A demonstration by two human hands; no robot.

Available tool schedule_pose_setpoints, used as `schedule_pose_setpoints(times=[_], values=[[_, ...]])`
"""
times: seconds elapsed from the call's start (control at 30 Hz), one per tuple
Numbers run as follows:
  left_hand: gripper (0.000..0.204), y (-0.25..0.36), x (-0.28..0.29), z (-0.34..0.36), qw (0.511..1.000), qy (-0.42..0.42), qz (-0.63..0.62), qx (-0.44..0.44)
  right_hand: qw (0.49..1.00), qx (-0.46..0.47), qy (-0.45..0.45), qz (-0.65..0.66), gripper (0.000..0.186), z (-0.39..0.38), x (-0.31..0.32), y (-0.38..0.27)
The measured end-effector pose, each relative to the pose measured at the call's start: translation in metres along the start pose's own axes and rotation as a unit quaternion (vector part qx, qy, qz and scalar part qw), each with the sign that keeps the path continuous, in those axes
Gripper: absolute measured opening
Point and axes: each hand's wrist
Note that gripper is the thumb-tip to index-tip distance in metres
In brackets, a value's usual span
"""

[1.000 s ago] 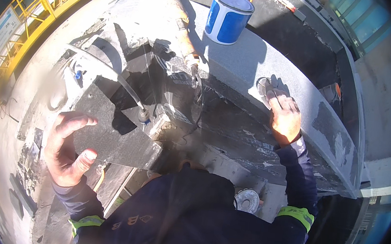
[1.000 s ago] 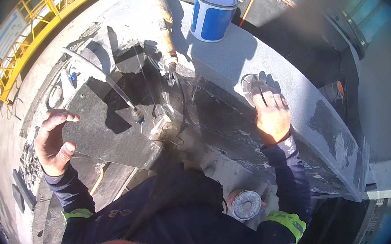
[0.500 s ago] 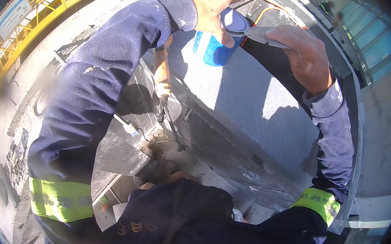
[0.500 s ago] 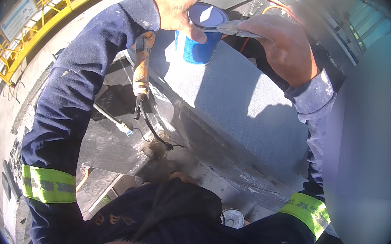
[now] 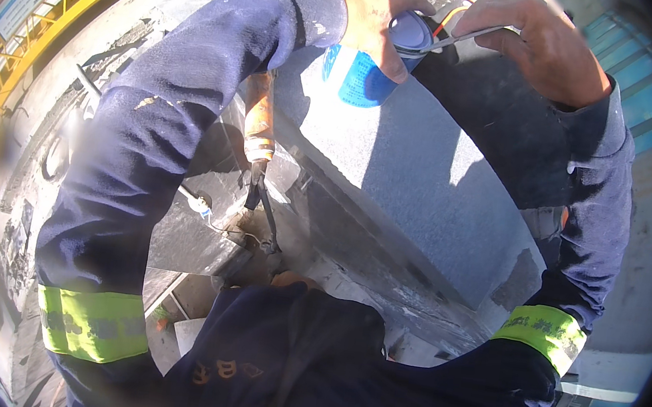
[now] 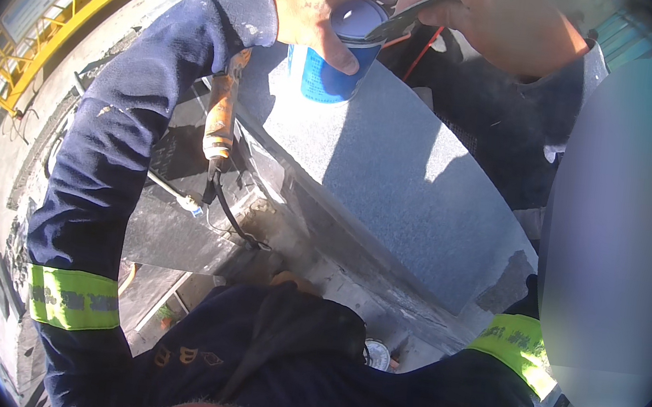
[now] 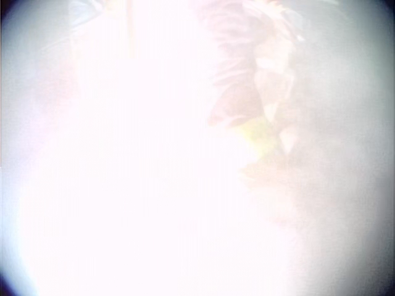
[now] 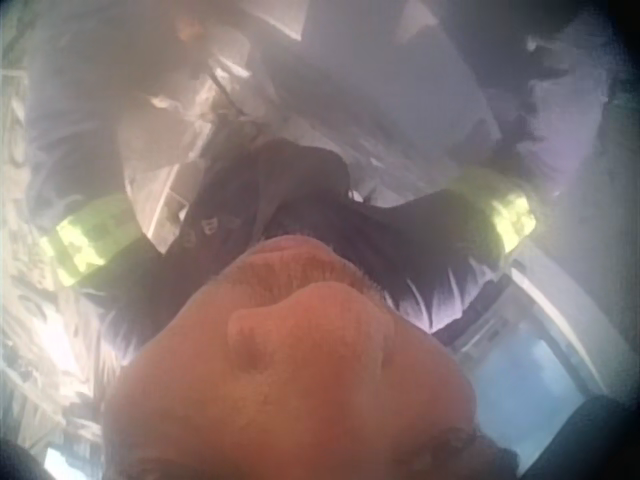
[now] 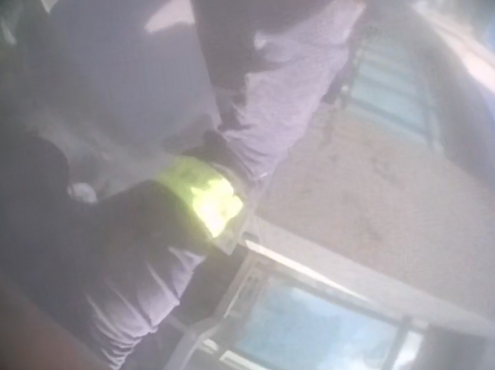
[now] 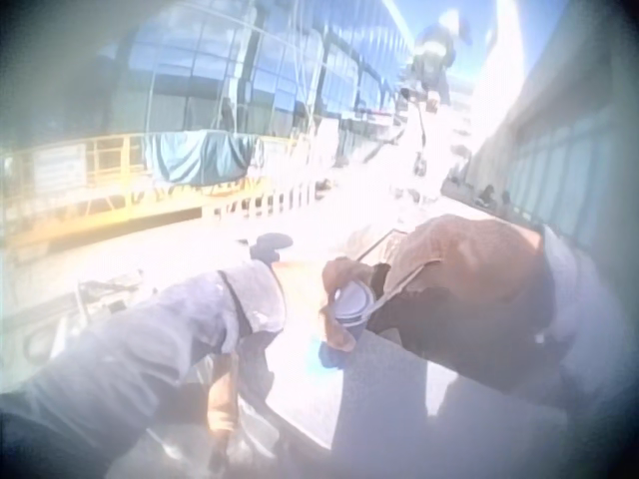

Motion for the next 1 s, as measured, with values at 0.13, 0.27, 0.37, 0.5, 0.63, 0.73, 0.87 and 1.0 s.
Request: schedule_pose_setpoints(times=[0.13,0.27,0.37,0.5,0.63,0.73,0.87,1.0], values=[[0.1,0.003,0.006,-0.005,0.999,-0.021,-0.032,0.009,0.973,0.039,0.007,0.228,0.013,0.0,-0.013,0.01],[0.097,0.001,0.004,-0.005,0.999,-0.008,-0.035,0.007,0.961,0.033,0.112,-0.25,0.032,-0.033,-0.036,0.005],[0.094,-0.002,-0.003,-0.003,0.999,0.022,-0.043,-0.013,0.943,0.017,0.191,-0.273,0.035,-0.051,-0.066,0.013],[0.093,-0.004,-0.006,-0.004,0.999,0.015,-0.039,-0.011,0.922,-0.006,0.253,-0.292,0.041,-0.064,-0.094,0.024],[0.091,0.003,0.004,-0.004,0.999,-0.006,-0.044,-0.006,0.905,0.002,0.31,-0.292,0.044,-0.058,-0.118,0.024],[0.09,0.009,0.014,-0.008,0.999,-0.028,-0.045,-0.001,0.927,0.012,0.246,-0.282,0.04,-0.053,-0.094,0.017],[0.089,0.011,0.019,-0.008,0.997,-0.054,-0.049,0.006,0.979,0.044,0.09,-0.18,0.03,-0.033,-0.025,0.018],[0.085,0.008,-0.007,-0.003,0.999,0.023,0.034,0.019,0.981,-0.009,0.027,-0.191,0.029,-0.021,-0.008,0.019]])
Point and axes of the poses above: each hand's wrist, its own z-axis towards the middle knuckle, its own x-axis out of the back of the hand, y = z × x, and after that the axes turned 14 degrees about z, right-handed
